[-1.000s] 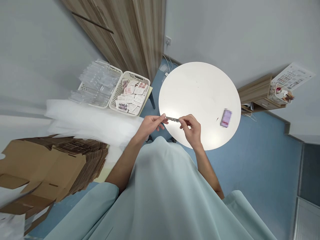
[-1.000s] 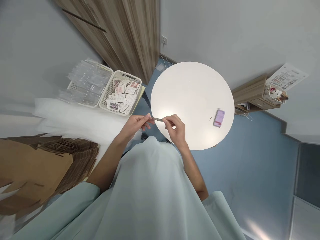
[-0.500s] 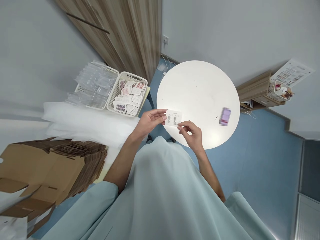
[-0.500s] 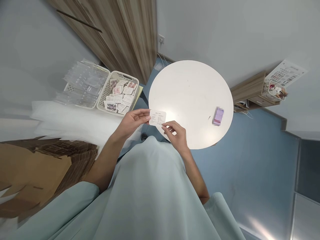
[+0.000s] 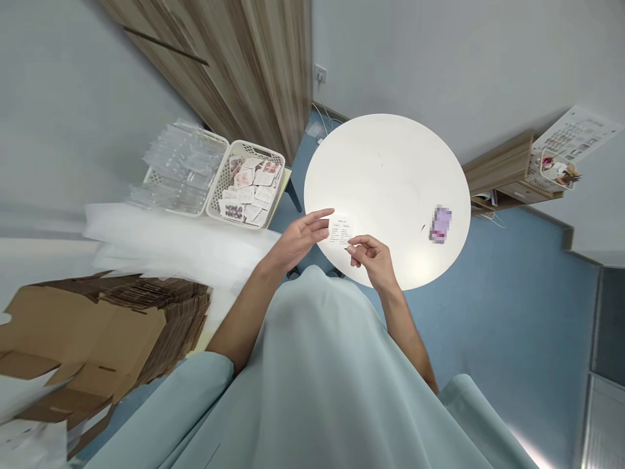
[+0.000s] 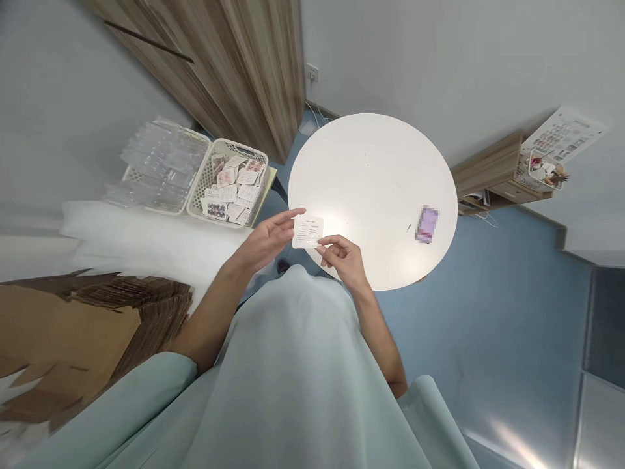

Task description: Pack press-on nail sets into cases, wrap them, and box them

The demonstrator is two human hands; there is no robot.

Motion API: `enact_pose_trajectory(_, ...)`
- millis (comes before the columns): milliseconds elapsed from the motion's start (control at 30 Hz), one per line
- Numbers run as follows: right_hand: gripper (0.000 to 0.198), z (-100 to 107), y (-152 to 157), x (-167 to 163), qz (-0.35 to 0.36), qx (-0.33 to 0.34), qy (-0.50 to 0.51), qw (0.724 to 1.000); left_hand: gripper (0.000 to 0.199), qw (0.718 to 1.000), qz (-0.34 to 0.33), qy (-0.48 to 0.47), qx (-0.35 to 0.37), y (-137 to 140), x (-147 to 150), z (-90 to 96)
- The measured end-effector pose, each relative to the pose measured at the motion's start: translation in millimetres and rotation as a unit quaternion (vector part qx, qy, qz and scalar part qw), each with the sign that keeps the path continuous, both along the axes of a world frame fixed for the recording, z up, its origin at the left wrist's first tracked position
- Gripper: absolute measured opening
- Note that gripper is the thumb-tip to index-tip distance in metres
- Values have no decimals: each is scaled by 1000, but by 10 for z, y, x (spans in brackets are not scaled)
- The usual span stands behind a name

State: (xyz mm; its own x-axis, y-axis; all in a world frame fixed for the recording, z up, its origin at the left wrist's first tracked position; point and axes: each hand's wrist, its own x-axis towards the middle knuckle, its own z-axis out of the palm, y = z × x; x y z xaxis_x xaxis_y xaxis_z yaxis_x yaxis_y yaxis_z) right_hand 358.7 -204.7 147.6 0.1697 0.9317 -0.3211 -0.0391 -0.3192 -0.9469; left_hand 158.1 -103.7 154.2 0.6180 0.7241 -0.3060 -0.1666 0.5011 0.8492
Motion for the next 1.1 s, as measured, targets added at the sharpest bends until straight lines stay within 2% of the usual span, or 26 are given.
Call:
enact_pose_trajectory(100, 38, -92, 12, -13, 19, -20, 73, 997, 64, 998, -37, -36, -28, -37, 79, -4)
enact_pose_trajectory(200, 39, -154, 32, -28, 19, -31, 97, 995, 64, 998, -35, -38, -37, -70, 143, -21)
enact_pose_trajectory(300, 39, -159, 54, -18, -10, -29, 29, 999, 68, 1000, 3, 7, -30, -80, 185, -30)
enact_pose_trajectory(433, 36, -68, 70, -12, -54, -4, -83, 995, 75, 996, 56, 70, -20, -83, 221, -43)
enact_pose_trajectory(600, 33, 66, 79, -125, -26, 44, -139, 989, 77, 990, 84, 117, -4, -114, 281, -79)
enact_pose_trajectory(767, 34, 37, 99, -166, -43, 47, -179, 982, 75, 989, 89, 114, 12, -108, 295, -98)
enact_pose_trajectory(867, 36, -7, 98, -36, -97, 23, -147, 984, 72, 994, 86, 64, -20, -38, 211, -78)
enact_pose_trajectory(933, 37, -19, 89, 91, -112, -5, -104, 988, 82, 996, 71, 25, -55, 21, 138, -48)
enact_pose_trajectory(1033, 39, -10, 63, 255, -95, -20, -55, 994, 99, 996, 58, -6, -74, 84, 65, -13)
enact_pose_trajectory(1100, 39, 7, 43, 304, -69, -12, -29, 997, 100, 996, 55, -5, -63, 96, 54, -17)
